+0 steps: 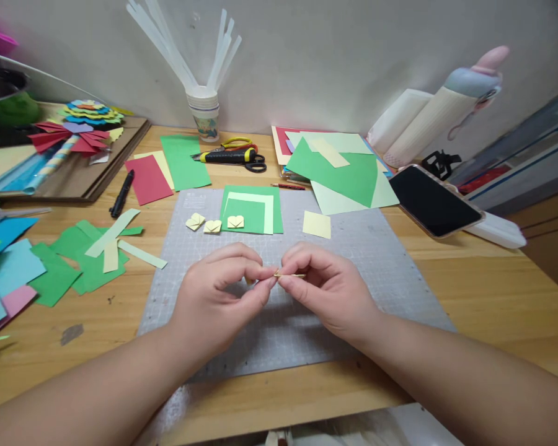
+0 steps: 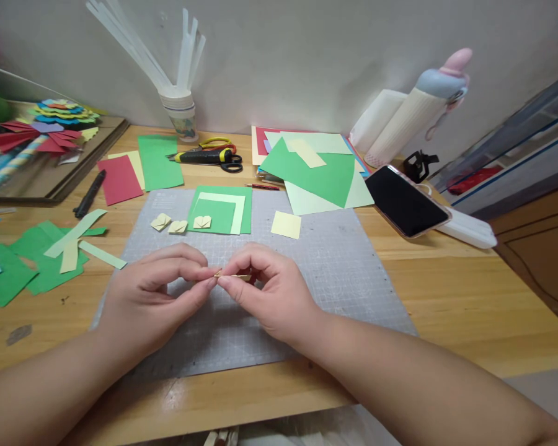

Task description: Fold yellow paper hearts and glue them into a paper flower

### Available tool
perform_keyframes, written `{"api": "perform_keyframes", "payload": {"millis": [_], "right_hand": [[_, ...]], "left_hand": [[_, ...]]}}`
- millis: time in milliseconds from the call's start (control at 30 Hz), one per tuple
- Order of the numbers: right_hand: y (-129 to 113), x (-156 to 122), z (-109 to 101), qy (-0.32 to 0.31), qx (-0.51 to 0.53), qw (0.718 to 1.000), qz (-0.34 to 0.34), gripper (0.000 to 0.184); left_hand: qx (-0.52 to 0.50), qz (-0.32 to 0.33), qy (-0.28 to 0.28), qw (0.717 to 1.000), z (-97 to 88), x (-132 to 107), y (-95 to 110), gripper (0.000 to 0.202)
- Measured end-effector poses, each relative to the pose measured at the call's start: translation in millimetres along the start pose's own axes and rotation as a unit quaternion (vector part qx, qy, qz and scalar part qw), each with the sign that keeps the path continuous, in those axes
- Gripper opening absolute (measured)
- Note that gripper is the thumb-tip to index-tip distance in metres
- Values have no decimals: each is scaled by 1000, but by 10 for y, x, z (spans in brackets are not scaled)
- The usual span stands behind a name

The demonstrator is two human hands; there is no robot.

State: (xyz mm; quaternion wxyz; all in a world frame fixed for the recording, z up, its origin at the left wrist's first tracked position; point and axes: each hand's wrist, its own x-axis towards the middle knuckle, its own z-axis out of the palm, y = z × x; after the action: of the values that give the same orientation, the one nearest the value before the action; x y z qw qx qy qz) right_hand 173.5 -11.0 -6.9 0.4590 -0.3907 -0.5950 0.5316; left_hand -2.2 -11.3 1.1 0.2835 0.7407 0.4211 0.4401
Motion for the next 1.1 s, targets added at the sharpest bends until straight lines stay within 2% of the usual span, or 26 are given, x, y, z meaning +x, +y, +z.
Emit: {"api": "perform_keyframes", "payload": {"millis": [200, 333, 400, 433, 533, 600, 667, 733, 833, 900, 967, 1100], "right_hand": [[2, -15, 0, -10, -13, 1000, -4, 6], [23, -20, -21, 33, 32, 999, -1, 26], [26, -14, -33, 47, 84, 993, 62, 23], [22, -9, -36, 33, 115, 986, 114, 25], [-5, 14, -27, -54, 200, 942, 263, 40], [-26, 32, -17, -67, 231, 925, 294, 37], [-41, 52, -17, -36, 260, 921, 288, 26], [-43, 70, -30, -9, 303, 904, 302, 20], [-36, 73, -46, -24, 342, 872, 349, 30], [-35, 55, -36, -61, 321, 875, 357, 42], [-38, 31, -13, -79, 284, 894, 337, 43], [-29, 13, 21, -51, 233, 930, 281, 33]], "left_hand": [[6, 10, 10, 1000, -10, -7, 24, 13], [29, 31, 32, 999, -28, -18, 9, 15], [43, 40, 46, 997, -39, -22, -10, 17], [48, 45, 50, 997, -44, -22, -22, 17], [60, 71, 33, 995, -60, -24, -53, 18], [64, 98, 8, 993, -71, -25, -61, 21], [70, 119, -5, 990, -80, -30, -56, 25], [84, 129, 4, 988, -87, -37, -47, 26], [127, 135, 38, 982, -90, -45, -42, 22], [156, 137, 45, 977, -89, -48, -49, 19], [174, 147, 27, 973, -87, -48, -57, 18], [179, 179, -16, 967, -83, -42, -63, 16]]}}
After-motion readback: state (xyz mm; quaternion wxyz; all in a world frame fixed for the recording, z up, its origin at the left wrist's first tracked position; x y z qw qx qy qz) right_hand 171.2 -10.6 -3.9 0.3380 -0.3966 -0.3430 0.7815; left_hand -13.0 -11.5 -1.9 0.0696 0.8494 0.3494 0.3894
